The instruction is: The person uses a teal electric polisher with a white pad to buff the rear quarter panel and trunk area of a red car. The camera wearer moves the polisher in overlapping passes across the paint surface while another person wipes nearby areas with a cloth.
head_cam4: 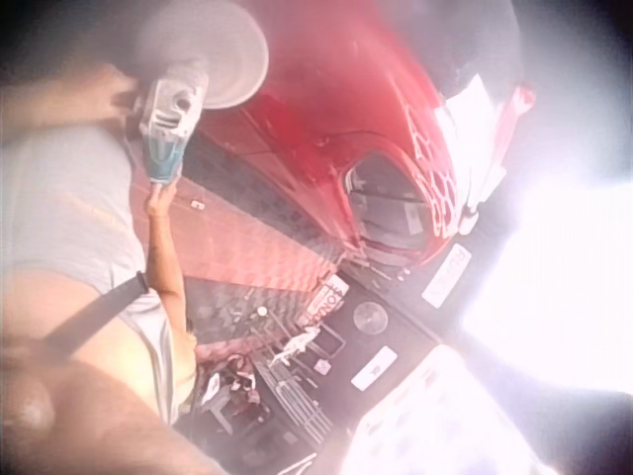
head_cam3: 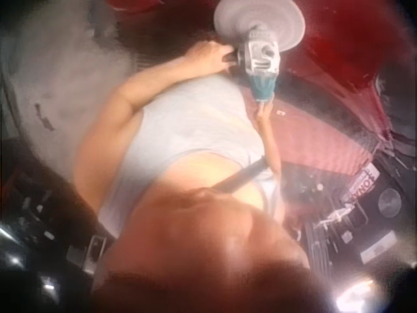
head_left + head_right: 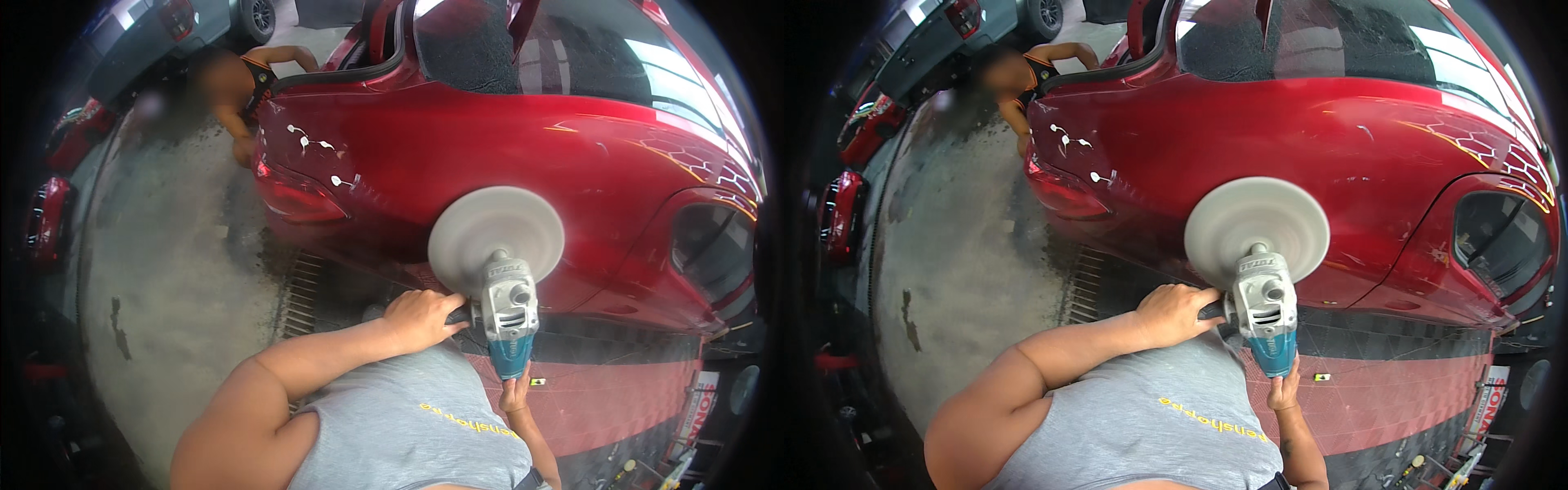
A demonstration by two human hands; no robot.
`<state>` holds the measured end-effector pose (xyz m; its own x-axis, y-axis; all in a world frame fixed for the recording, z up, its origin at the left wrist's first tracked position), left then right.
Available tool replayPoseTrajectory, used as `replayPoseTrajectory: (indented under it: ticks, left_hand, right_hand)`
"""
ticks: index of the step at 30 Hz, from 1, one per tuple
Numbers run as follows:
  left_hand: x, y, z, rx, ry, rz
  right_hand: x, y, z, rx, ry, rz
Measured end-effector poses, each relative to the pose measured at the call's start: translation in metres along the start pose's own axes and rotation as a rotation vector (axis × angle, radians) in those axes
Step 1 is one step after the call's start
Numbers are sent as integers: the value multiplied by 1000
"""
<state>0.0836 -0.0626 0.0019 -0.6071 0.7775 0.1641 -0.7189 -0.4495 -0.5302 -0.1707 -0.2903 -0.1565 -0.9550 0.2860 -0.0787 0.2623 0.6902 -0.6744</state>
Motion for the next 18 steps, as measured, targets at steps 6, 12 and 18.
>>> replayPoseTrajectory:
  ticks: [6,12,18]
  left_hand:
    - [59,-36,-85,-48,-191,159]
    - [128,-100,-155,113,-328,437]
    - [169,-151,-218,343,-221,672]
  right_hand:
    - [-39,66,-59,28,-98,-87]
    - [-95,86,-147,139,-230,-243]
    - [-147,109,-223,284,-267,-355]
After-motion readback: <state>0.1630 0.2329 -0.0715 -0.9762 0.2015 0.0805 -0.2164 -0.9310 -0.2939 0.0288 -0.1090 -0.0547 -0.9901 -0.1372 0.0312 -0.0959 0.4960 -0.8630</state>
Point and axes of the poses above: each hand's wrist, its own x-axis away from the middle knuckle, its own y-axis out of the palm, z = x × y, the point moved 10 cm from there along -x, towards the middle knuckle, and after that the axes turned 15 degrees about x, right-handed, at the moved point
